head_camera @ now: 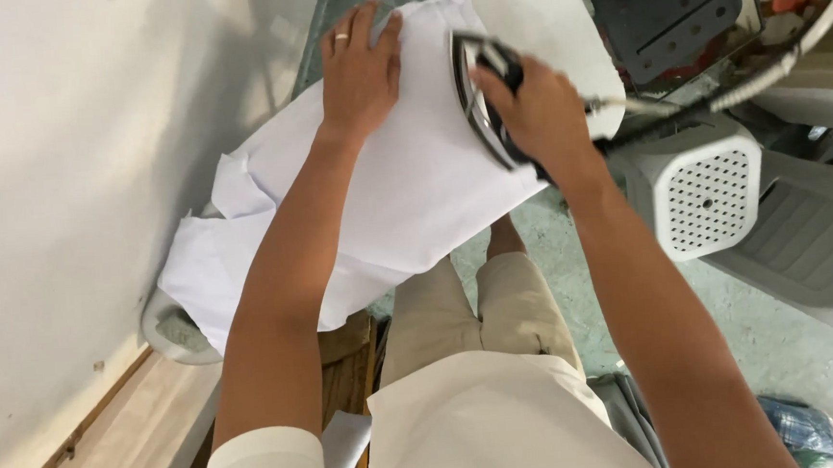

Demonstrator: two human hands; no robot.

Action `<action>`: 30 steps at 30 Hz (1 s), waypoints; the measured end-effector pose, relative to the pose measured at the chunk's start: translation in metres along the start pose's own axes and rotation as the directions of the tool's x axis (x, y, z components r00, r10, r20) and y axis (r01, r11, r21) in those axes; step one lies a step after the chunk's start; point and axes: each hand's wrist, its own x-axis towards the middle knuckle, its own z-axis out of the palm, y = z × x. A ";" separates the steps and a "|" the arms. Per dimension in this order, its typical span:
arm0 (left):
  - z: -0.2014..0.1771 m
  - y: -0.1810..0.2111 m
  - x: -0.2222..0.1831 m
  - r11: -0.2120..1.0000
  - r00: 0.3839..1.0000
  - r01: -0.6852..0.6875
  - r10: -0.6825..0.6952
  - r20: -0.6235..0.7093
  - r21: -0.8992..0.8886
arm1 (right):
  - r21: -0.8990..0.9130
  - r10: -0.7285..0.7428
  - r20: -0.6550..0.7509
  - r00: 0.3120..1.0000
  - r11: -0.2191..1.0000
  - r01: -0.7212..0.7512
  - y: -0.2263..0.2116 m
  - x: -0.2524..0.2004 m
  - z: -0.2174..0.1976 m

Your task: A person irons a white shirt on an ironing board, smoothing the fabric and repositioning the garment to reach all areas.

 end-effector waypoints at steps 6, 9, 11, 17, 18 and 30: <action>0.001 -0.006 -0.009 0.992 0.995 0.084 -0.088 -0.043 -0.094 | -0.017 0.135 0.037 0.990 0.991 -0.134 -0.005 -0.005 0.006; -0.001 -0.004 -0.025 0.986 0.989 0.128 -0.135 -0.066 -0.111 | -0.005 0.071 -0.022 0.997 0.997 -0.072 -0.010 0.040 0.005; -0.004 0.004 -0.038 0.980 0.984 0.148 -0.160 -0.081 -0.134 | -0.020 0.024 -0.078 0.997 0.999 -0.025 -0.003 0.074 0.003; -0.026 0.014 -0.086 0.971 0.979 0.203 -0.204 0.007 -0.123 | -0.097 -0.122 -0.184 0.975 0.990 0.106 0.004 0.086 0.004; -0.026 0.013 -0.084 0.967 0.982 0.173 -0.184 -0.039 -0.188 | -0.091 -0.134 -0.149 0.980 0.988 0.121 0.004 0.080 -0.002; -0.004 0.048 0.025 0.968 0.966 -0.241 0.246 0.077 -0.071 | -0.055 0.193 0.077 0.978 0.980 -0.189 0.048 -0.093 0.025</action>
